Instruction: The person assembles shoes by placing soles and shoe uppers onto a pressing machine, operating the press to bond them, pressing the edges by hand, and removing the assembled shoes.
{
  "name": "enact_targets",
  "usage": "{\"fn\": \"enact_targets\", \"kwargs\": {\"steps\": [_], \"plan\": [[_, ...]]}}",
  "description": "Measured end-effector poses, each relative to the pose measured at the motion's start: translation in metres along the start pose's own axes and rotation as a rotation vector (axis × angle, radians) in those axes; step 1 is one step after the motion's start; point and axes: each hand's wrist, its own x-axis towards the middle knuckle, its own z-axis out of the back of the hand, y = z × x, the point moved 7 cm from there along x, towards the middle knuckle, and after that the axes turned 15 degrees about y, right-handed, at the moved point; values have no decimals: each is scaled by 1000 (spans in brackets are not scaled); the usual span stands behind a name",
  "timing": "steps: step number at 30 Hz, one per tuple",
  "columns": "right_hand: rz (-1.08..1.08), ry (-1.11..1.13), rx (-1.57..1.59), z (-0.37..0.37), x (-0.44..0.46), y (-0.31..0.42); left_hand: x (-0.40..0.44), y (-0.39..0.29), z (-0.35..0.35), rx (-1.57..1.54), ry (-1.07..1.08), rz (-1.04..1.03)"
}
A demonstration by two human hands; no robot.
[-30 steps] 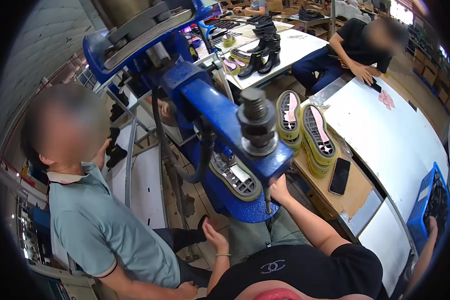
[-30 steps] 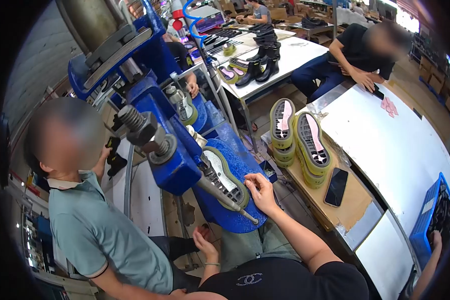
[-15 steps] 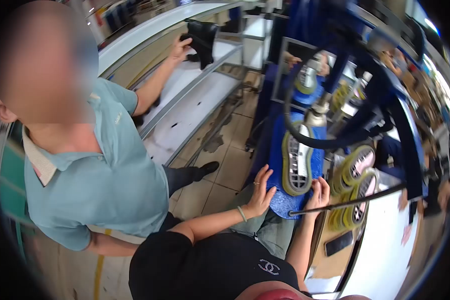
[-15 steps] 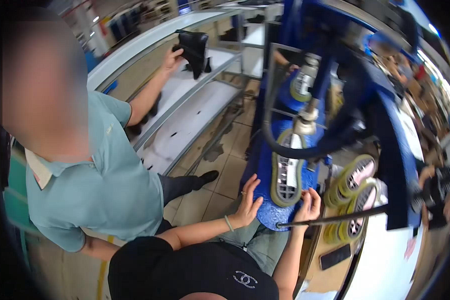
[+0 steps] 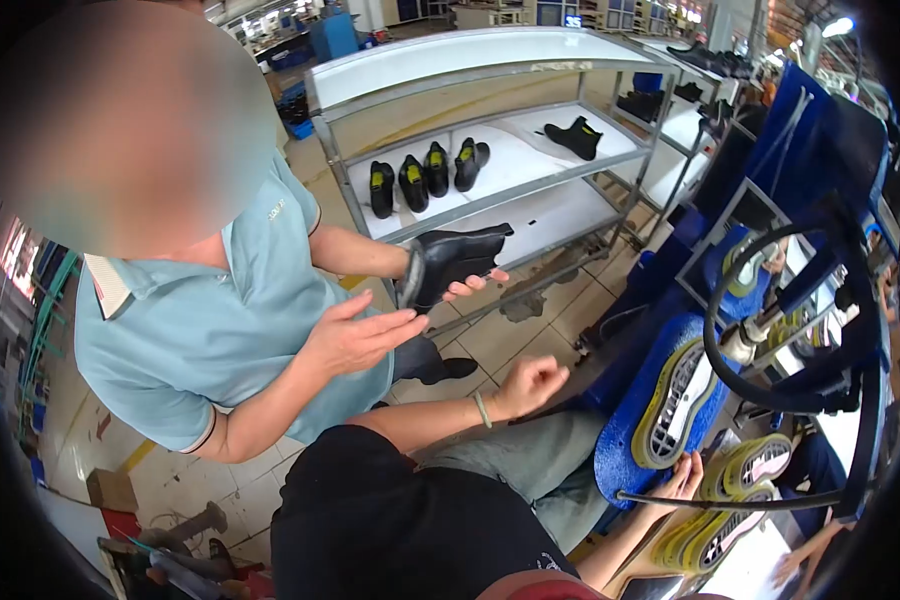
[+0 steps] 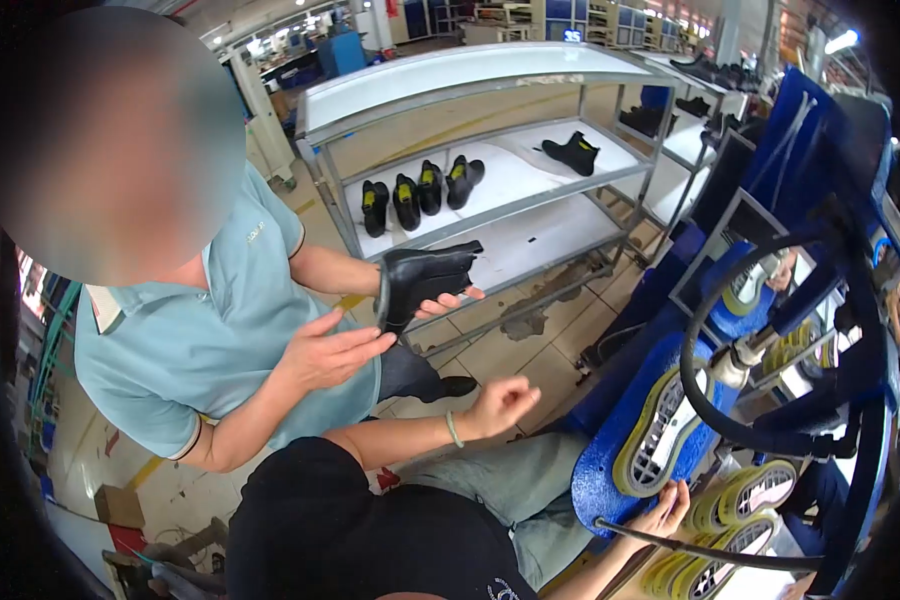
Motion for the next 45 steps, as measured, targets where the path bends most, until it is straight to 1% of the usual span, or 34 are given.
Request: {"fn": "enact_targets", "kwargs": {"steps": [1,3,4,6,7,9,12,16,17,18,20,21,22,23,24,26,27,28,30,31,32,33,34,35,36,37,38,40,41,42,43,44,45], "plan": [[-10,1,12,1,0,-1,-2,-16,2,6,-16,-4],[10,20,-8,-1,1,1,-4,-66,-18,89,262,-331],[18,31,-10,0,2,0,-9,-84,-25,48,338,-467],[16,48,26,-1,3,-1,-22,-112,-31,145,503,-648],[10,42,9,-1,3,0,-24,-122,-24,151,496,-649],[23,33,-14,0,2,3,-37,-139,-19,142,638,-748],[22,48,-37,1,3,2,-48,-136,-16,58,643,-733],[-1,27,-18,1,4,-2,-55,-109,-47,16,726,-690],[-16,25,-19,3,5,-4,-50,-107,-54,65,681,-712],[-3,14,-9,3,3,-5,-42,-104,-60,45,638,-689],[24,8,2,-2,0,5,-29,-95,-73,-61,590,-566],[30,0,-21,-2,-2,6,-31,-88,-82,-48,582,-538],[38,-9,-44,-2,-2,7,-38,-83,-94,-78,616,-564],[26,-12,4,-3,-2,6,-51,-76,-109,-68,706,-616],[21,-40,-9,-4,-3,9,-66,-67,-124,-60,802,-669],[30,-67,-26,-1,-2,3,-98,-39,-149,-94,999,-707],[1,-43,-137,2,-2,3,-112,-19,-160,-85,1065,-630],[6,-56,-154,2,-3,4,-124,-2,-173,-122,1156,-663],[-15,-60,-50,-5,-4,18,-127,52,-199,-89,1251,-242],[3,-80,-5,-6,-5,18,-123,57,-208,54,1284,-178],[-31,-119,-44,-4,-7,15,-126,57,-223,53,1371,-216],[14,-82,103,-4,-6,11,-127,65,-240,74,1407,-179],[11,-79,7,-3,-6,11,-129,76,-257,101,1439,-146],[6,-92,113,-9,-7,23,-135,90,-275,109,1516,-186],[-4,-117,114,-11,-8,33,-137,115,-296,292,1526,-212],[-19,-112,128,-11,-8,28,-136,131,-310,472,1511,-244],[-36,-95,142,-10,-8,22,-138,133,-320,477,1546,-283],[-11,-86,-9,-10,-10,45,-130,162,-334,824,1519,-141],[6,-94,33,-10,-9,39,-135,175,-341,929,1557,-198],[16,-88,74,-10,-9,38,-152,231,-364,927,1570,-217],[14,-90,86,-10,-9,35,-179,283,-378,980,1746,-401],[15,-92,97,-10,-8,32,-188,334,-368,1030,1912,-597],[24,-85,102,-11,-8,36,-189,336,-370,1029,1916,-617]]}}
